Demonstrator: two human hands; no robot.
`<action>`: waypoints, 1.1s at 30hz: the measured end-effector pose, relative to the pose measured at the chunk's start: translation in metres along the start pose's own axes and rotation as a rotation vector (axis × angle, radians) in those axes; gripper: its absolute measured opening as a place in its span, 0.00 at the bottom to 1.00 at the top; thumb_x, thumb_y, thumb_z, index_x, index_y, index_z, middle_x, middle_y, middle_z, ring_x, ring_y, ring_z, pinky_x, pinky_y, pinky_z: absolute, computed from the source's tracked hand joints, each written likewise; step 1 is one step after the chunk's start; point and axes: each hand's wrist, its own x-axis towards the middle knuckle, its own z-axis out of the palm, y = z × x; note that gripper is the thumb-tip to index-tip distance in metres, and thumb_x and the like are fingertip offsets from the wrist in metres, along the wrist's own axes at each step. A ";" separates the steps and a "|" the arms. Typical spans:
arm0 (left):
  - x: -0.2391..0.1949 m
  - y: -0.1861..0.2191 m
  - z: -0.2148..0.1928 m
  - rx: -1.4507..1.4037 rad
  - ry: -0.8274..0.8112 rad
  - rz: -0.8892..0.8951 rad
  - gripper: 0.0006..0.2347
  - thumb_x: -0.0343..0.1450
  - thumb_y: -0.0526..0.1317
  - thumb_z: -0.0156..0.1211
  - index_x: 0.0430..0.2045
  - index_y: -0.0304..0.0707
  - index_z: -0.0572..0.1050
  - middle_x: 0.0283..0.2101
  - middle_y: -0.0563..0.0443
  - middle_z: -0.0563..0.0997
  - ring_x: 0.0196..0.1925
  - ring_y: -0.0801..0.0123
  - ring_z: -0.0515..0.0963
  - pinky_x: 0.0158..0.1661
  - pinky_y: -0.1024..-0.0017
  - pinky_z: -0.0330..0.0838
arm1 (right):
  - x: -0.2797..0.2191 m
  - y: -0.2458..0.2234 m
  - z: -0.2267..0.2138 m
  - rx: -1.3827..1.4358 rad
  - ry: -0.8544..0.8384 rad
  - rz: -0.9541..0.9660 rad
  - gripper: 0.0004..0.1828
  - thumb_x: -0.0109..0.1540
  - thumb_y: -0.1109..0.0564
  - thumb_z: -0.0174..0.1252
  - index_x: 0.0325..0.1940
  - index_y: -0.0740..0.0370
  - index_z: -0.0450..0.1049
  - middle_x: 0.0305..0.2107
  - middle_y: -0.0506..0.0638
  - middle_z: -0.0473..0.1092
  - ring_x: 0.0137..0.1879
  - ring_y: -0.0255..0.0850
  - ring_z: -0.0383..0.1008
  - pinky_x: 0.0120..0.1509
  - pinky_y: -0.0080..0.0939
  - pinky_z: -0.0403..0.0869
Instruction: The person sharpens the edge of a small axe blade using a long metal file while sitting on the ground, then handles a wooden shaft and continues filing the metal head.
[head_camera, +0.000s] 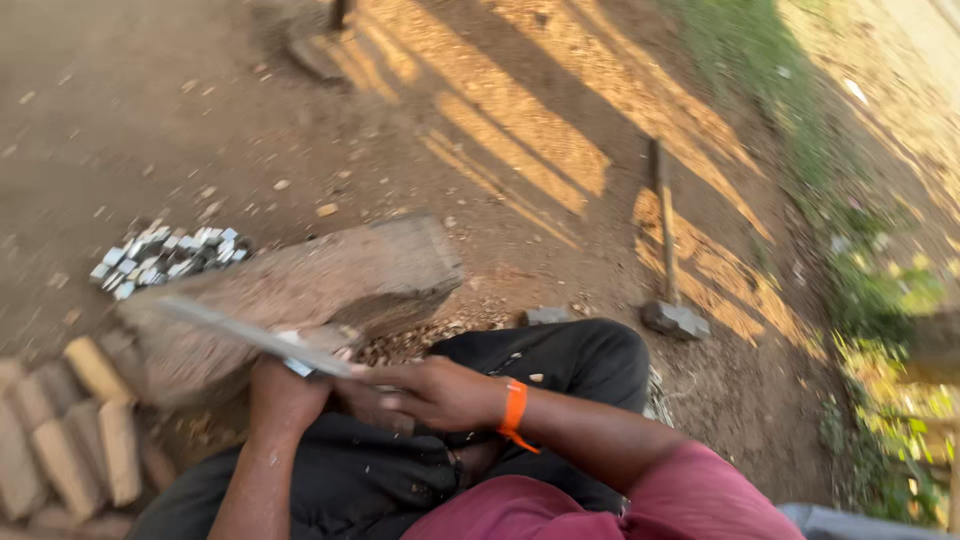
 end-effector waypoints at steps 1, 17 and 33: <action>0.002 -0.003 0.004 0.020 0.004 0.016 0.14 0.65 0.45 0.67 0.41 0.43 0.80 0.45 0.35 0.82 0.49 0.41 0.81 0.46 0.51 0.76 | 0.001 0.000 0.000 0.001 -0.004 0.002 0.27 0.71 0.54 0.52 0.75 0.55 0.63 0.52 0.64 0.75 0.56 0.57 0.80 0.60 0.50 0.77; 0.002 0.009 -0.003 0.035 -0.007 0.104 0.12 0.63 0.46 0.69 0.37 0.46 0.82 0.42 0.42 0.84 0.47 0.45 0.82 0.47 0.54 0.77 | -0.013 -0.012 -0.002 -0.011 0.074 -0.158 0.24 0.76 0.54 0.50 0.75 0.62 0.63 0.55 0.68 0.74 0.60 0.58 0.79 0.63 0.51 0.76; 0.002 -0.003 0.003 0.020 0.039 0.138 0.15 0.63 0.49 0.70 0.37 0.40 0.81 0.41 0.38 0.83 0.46 0.42 0.81 0.47 0.53 0.76 | -0.011 -0.001 0.004 -0.006 0.014 -0.029 0.26 0.72 0.54 0.52 0.75 0.58 0.63 0.50 0.65 0.75 0.53 0.59 0.80 0.56 0.49 0.77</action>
